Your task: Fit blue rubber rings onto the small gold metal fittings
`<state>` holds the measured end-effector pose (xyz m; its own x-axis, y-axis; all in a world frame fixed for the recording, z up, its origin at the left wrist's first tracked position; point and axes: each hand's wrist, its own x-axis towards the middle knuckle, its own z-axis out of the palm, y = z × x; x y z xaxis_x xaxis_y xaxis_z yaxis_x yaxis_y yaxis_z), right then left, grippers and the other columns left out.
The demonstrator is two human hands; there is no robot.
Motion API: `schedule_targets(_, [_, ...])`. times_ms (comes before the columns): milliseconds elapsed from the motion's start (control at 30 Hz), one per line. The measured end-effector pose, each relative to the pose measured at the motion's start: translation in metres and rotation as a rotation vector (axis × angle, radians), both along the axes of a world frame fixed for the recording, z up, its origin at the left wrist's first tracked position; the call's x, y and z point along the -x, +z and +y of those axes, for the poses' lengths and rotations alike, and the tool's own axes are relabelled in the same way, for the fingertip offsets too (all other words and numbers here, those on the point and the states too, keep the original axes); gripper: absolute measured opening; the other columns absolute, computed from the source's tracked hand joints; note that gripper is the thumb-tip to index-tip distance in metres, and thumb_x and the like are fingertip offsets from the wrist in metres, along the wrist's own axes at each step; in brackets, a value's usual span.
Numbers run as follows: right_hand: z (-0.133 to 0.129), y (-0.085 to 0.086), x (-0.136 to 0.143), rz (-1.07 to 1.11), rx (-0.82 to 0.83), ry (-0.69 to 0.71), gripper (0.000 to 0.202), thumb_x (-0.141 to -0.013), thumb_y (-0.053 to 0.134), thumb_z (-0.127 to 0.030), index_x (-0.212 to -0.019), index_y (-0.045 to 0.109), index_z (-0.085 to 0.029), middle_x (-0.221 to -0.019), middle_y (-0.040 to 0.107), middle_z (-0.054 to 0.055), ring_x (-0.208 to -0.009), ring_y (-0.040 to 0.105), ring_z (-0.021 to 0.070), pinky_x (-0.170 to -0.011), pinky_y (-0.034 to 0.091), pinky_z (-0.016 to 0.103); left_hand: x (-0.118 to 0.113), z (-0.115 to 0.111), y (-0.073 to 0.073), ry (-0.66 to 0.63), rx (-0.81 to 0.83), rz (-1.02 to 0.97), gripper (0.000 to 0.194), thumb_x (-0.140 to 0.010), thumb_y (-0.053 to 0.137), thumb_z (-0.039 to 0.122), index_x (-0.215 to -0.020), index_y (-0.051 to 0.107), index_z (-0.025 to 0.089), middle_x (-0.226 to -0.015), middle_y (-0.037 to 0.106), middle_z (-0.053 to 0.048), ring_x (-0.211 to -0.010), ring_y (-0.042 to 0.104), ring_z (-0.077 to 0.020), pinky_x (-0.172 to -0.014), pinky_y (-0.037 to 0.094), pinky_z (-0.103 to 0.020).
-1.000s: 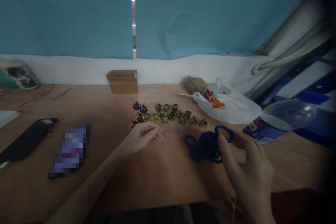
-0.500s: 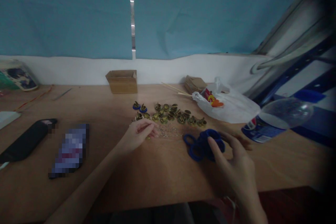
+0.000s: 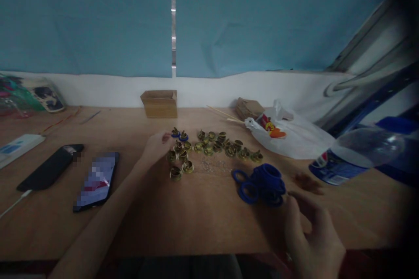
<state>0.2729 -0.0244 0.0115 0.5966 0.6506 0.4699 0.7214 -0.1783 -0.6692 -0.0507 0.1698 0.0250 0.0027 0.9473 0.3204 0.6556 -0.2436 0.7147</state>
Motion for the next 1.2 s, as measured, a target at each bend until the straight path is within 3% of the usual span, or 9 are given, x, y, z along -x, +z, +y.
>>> schedule_targets(300, [-0.018, -0.007, 0.003, -0.051, -0.023, 0.032, 0.04, -0.085, 0.05, -0.05, -0.099, 0.065, -0.016, -0.094, 0.07, 0.012, -0.079, 0.067, 0.0286, -0.067, 0.049, 0.036, -0.05, 0.051, 0.005, 0.078, -0.063, 0.25, 0.012, -0.072, 0.067, 0.024, -0.066, 0.066, 0.014, -0.09, 0.064, -0.017, -0.108, 0.051, -0.0345, -0.094, 0.038, -0.045])
schedule_targets(400, [-0.025, 0.0, 0.009, -0.052, -0.039, 0.008, 0.038, -0.086, 0.049, -0.048, -0.099, 0.065, -0.016, -0.095, 0.07, 0.012, -0.073, 0.066, 0.0258, -0.063, 0.048, 0.034, -0.058, 0.048, 0.018, 0.07, -0.113, 0.253, 0.011, -0.076, 0.062, 0.02, -0.066, 0.063, 0.013, -0.096, 0.062, -0.018, -0.108, 0.051, -0.0338, -0.094, 0.037, -0.045])
schedule_targets(500, [-0.023, 0.01, 0.023, 0.015, -0.078, 0.035, 0.032, -0.086, 0.052, -0.045, -0.096, 0.064, -0.017, -0.087, 0.07, 0.01, -0.07, 0.066, 0.0235, -0.062, 0.049, 0.032, -0.06, 0.025, 0.037, 0.023, -0.172, 0.218, 0.014, -0.084, 0.055, 0.025, -0.076, 0.061, 0.016, -0.095, 0.063, -0.012, -0.098, 0.058, -0.0255, -0.089, 0.042, -0.036])
schedule_targets(567, [-0.014, 0.02, 0.04, 0.093, -0.093, 0.183, 0.028, -0.085, 0.054, -0.043, -0.093, 0.063, -0.018, -0.079, 0.068, 0.007, -0.069, 0.065, 0.0214, -0.063, 0.049, 0.03, -0.061, -0.002, 0.048, -0.005, -0.203, 0.163, 0.015, -0.088, 0.051, 0.032, -0.085, 0.059, 0.018, -0.087, 0.066, -0.006, -0.082, 0.063, -0.019, -0.076, 0.046, -0.03])
schedule_targets(667, [0.011, 0.041, 0.073, 0.266, 0.017, 0.56, 0.025, -0.09, 0.049, -0.042, -0.095, 0.058, -0.02, -0.074, 0.065, 0.002, -0.064, 0.063, 0.0168, -0.056, 0.047, 0.025, -0.063, -0.05, 0.056, -0.095, -0.195, -0.138, 0.018, -0.089, 0.05, 0.037, -0.083, 0.054, 0.02, -0.071, 0.066, 0.0, -0.063, 0.064, -0.0156, -0.06, 0.044, -0.025])
schedule_targets(800, [0.053, 0.066, 0.11, 0.298, 0.148, 0.899, 0.025, -0.092, 0.048, -0.043, -0.101, 0.053, -0.021, -0.074, 0.064, 0.0, -0.066, 0.062, 0.0154, -0.06, 0.046, 0.025, -0.065, -0.094, 0.054, -0.156, -0.127, -0.344, 0.017, -0.087, 0.056, 0.035, -0.081, 0.053, 0.019, -0.077, 0.068, -0.002, -0.07, 0.067, -0.0157, -0.063, 0.049, -0.024])
schedule_targets(1000, [0.101, 0.075, 0.118, 0.074, 0.151, 1.03, 0.027, -0.095, 0.041, -0.043, -0.087, 0.052, -0.02, -0.07, 0.058, 0.0, -0.062, 0.053, 0.0146, -0.059, 0.039, 0.027, -0.051, -0.09, 0.053, -0.301, 0.11, -0.817, 0.025, -0.085, 0.057, 0.042, -0.082, 0.057, 0.017, -0.091, 0.07, -0.005, -0.086, 0.067, -0.0168, -0.08, 0.054, -0.029])
schedule_targets(1100, [0.116, 0.073, 0.113, 0.059, 0.162, 1.144, 0.024, -0.095, 0.043, -0.039, -0.089, 0.054, -0.019, -0.07, 0.056, 0.0, -0.062, 0.051, 0.0142, -0.058, 0.039, 0.027, -0.043, -0.08, 0.048, -0.297, 0.171, -0.887, 0.026, -0.077, 0.069, 0.038, -0.086, 0.057, 0.016, -0.094, 0.07, -0.005, -0.087, 0.067, -0.0172, -0.08, 0.054, -0.03])
schedule_targets(1200, [0.123, 0.065, 0.112, 0.083, 0.169, 1.179, 0.024, -0.096, 0.042, -0.038, -0.094, 0.056, -0.018, -0.071, 0.056, 0.0, -0.063, 0.052, 0.0141, -0.059, 0.041, 0.027, -0.041, -0.073, 0.034, -0.278, 0.174, -0.9, 0.043, -0.068, 0.077, 0.027, -0.103, 0.054, 0.018, -0.096, 0.07, -0.005, -0.085, 0.068, -0.0167, -0.078, 0.054, -0.03])
